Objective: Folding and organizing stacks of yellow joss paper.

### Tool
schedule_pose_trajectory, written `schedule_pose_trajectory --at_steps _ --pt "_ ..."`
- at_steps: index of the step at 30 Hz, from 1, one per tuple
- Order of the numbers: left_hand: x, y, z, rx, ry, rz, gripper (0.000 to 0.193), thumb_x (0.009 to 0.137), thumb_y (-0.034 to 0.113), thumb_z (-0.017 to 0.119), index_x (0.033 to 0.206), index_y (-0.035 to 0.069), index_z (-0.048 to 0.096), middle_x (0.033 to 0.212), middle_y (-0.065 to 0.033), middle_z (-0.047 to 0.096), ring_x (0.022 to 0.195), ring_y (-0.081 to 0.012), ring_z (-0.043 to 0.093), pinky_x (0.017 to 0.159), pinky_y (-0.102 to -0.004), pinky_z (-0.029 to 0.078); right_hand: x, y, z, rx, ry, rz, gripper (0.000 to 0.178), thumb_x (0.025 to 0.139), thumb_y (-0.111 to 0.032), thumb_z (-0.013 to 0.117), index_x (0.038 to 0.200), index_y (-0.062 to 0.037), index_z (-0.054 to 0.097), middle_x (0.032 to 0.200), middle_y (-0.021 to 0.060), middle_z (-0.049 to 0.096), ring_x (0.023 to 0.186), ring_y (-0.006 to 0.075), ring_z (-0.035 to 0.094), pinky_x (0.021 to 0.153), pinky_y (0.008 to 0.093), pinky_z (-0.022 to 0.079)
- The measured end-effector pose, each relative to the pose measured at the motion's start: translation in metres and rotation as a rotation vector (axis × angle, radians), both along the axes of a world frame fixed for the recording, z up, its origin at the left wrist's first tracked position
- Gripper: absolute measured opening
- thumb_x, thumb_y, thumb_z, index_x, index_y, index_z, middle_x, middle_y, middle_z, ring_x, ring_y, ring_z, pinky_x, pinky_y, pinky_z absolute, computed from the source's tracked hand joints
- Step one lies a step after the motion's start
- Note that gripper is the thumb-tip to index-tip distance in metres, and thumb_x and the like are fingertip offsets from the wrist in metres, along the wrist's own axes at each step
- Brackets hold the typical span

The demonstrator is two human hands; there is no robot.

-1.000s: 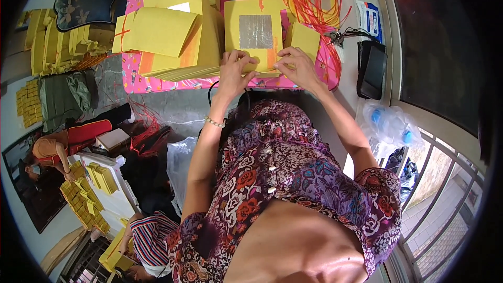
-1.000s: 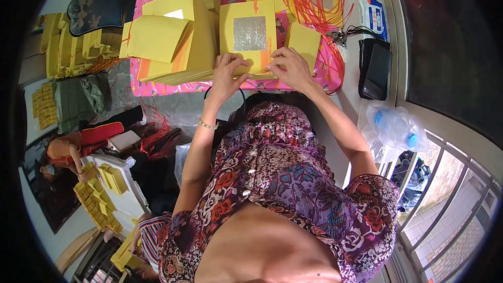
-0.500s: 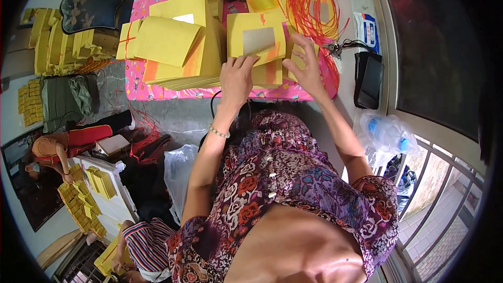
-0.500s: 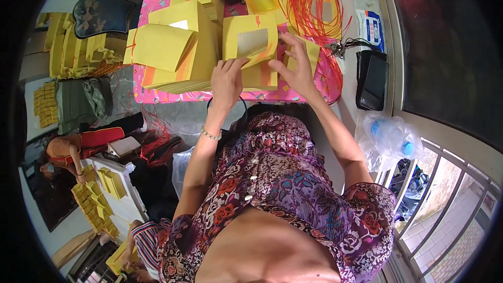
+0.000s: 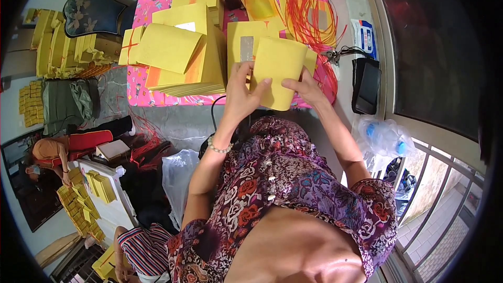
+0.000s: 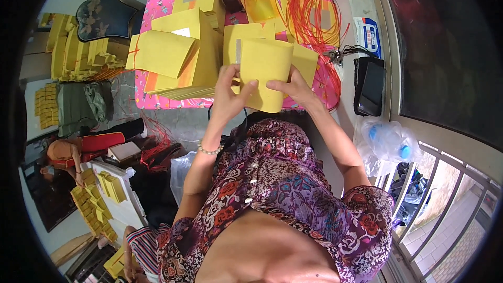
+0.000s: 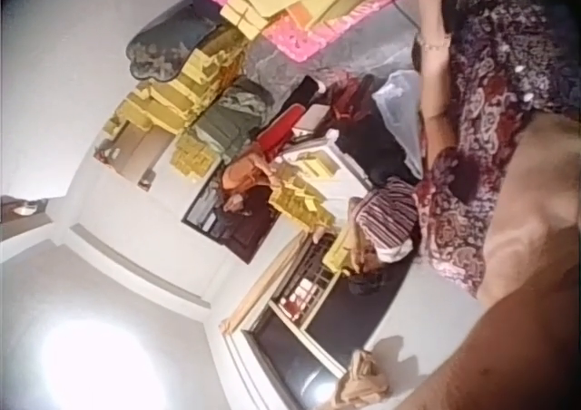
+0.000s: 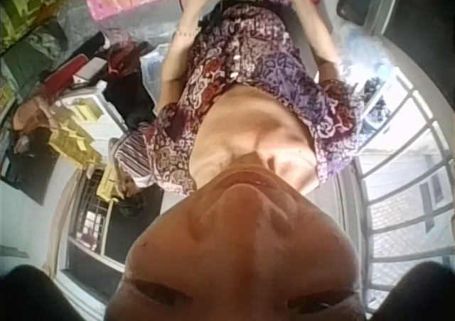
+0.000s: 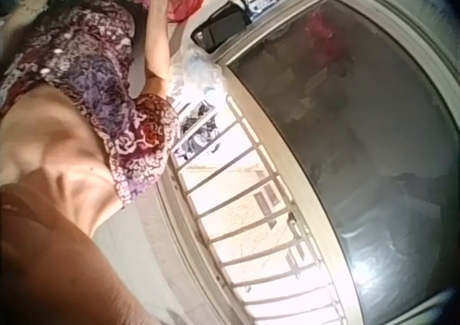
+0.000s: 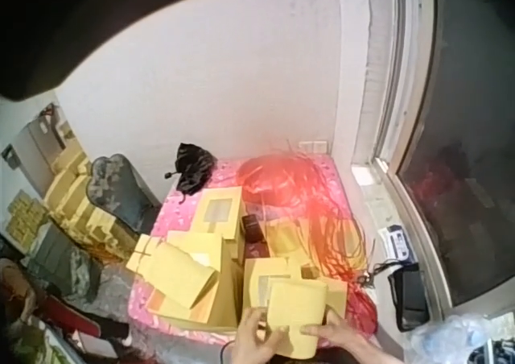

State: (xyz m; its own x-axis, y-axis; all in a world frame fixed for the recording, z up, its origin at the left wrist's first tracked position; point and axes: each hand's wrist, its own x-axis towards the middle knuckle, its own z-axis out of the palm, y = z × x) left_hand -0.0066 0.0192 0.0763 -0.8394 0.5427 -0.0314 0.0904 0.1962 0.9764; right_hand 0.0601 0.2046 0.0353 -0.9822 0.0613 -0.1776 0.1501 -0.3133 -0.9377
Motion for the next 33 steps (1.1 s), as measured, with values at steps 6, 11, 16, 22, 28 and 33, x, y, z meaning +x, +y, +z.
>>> schedule_pose_trajectory --at_steps 6,11,16,22,28,33 --pt "0.003 0.007 -0.008 -0.036 0.085 0.067 0.053 0.083 0.015 0.068 0.124 -0.002 0.040 0.117 -0.0112 0.052 0.104 -0.0203 0.053 0.092 -0.0333 0.042 0.003 -0.003 0.009 -0.025 -0.002 -0.075 0.058 0.078 -0.016 0.071 0.126 0.0014 0.045 0.116 0.0103 0.057 0.105 0.0173 0.055 0.091 0.0314 0.044" --pt "0.003 0.011 -0.018 0.312 -0.298 -0.120 0.050 0.084 0.006 0.062 0.127 -0.003 0.038 0.118 -0.0115 0.053 0.107 -0.0168 0.051 0.093 -0.0291 0.041 0.005 -0.006 0.017 0.013 0.004 -0.103 0.053 0.079 -0.014 0.069 0.124 0.0017 0.045 0.114 0.0104 0.058 0.104 0.0162 0.056 0.089 0.0309 0.045" --pt "0.006 0.012 -0.008 0.330 -0.409 -0.131 0.047 0.089 0.002 0.054 0.132 -0.002 0.035 0.121 -0.0096 0.052 0.110 -0.0130 0.049 0.093 -0.0262 0.040 0.008 -0.010 0.026 0.102 -0.011 -0.159 0.049 0.081 -0.015 0.068 0.123 0.0024 0.046 0.113 0.0109 0.059 0.101 0.0154 0.057 0.086 0.0298 0.047" --pt "0.003 0.013 -0.002 0.317 -0.544 -0.130 0.044 0.091 0.008 0.053 0.131 -0.002 0.036 0.120 -0.0091 0.052 0.107 -0.0126 0.050 0.090 -0.0253 0.041 0.006 -0.010 0.028 0.002 -0.070 -0.185 0.044 0.085 -0.015 0.064 0.121 0.0033 0.047 0.109 0.0106 0.060 0.096 0.0150 0.060 0.082 0.0285 0.049" --pt "-0.005 0.014 -0.008 0.290 -0.568 -0.090 0.044 0.095 0.017 0.049 0.133 -0.003 0.035 0.123 -0.0097 0.052 0.111 -0.0133 0.049 0.094 -0.0260 0.039 0.002 -0.008 0.028 -0.019 -0.097 -0.174 0.041 0.087 -0.014 0.062 0.123 0.0021 0.048 0.110 0.0093 0.061 0.095 0.0138 0.060 0.081 0.0264 0.050" --pt "-0.003 0.019 0.006 0.272 -0.586 -0.058 0.049 0.095 0.014 0.048 0.136 -0.006 0.030 0.128 -0.0114 0.048 0.116 -0.0152 0.046 0.097 -0.0261 0.037 0.002 -0.005 0.028 -0.039 -0.089 -0.165 0.043 0.086 -0.010 0.062 0.124 0.0035 0.045 0.114 0.0109 0.058 0.101 0.0156 0.059 0.085 0.0289 0.049"
